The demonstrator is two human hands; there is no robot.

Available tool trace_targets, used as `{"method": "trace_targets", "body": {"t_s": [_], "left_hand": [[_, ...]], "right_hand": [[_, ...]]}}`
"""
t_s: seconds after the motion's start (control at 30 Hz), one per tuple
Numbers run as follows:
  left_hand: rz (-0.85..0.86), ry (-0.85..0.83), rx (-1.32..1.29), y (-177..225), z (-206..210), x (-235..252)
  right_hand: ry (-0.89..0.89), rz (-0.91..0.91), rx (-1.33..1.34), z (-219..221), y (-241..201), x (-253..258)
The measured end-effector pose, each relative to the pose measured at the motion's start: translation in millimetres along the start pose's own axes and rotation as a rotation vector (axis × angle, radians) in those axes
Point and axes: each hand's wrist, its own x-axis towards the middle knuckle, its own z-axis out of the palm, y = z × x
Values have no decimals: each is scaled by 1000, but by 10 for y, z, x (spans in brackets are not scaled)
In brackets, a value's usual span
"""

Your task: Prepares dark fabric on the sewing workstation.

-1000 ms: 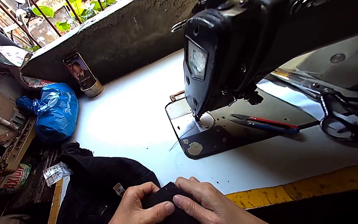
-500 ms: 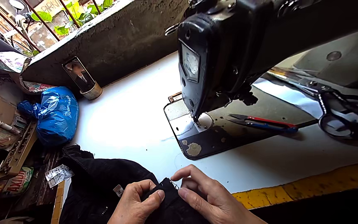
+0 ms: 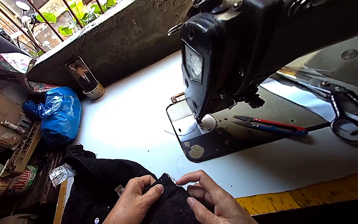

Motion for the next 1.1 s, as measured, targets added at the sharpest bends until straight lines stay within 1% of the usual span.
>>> {"method": "trace_targets", "body": {"t_s": [0.13, 0.23, 0.37, 0.5, 0.63, 0.8, 0.9, 1.1], "left_hand": [[-25, -10, -11, 17, -5, 9], [-20, 0, -16, 15, 0, 9], [-22, 19, -26, 10, 12, 0], [-1, 33, -23, 10, 30, -29], [8, 45, -54, 22, 55, -58], [40, 54, -48, -15, 62, -77], [57, 52, -77, -29, 57, -84], [31, -5, -80, -4, 17, -82]], "right_hand": [[-2, 3, 20, -10, 1, -4], [17, -24, -40, -5, 4, -15], [138, -149, -217, 28, 58, -28], [191, -315, -396, 10, 148, 26], [131, -345, -572, 13, 139, -13], [153, -430, -810, 56, 192, -58], [160, -461, -845, 51, 226, -74], [168, -441, -822, 53, 240, -89]]}}
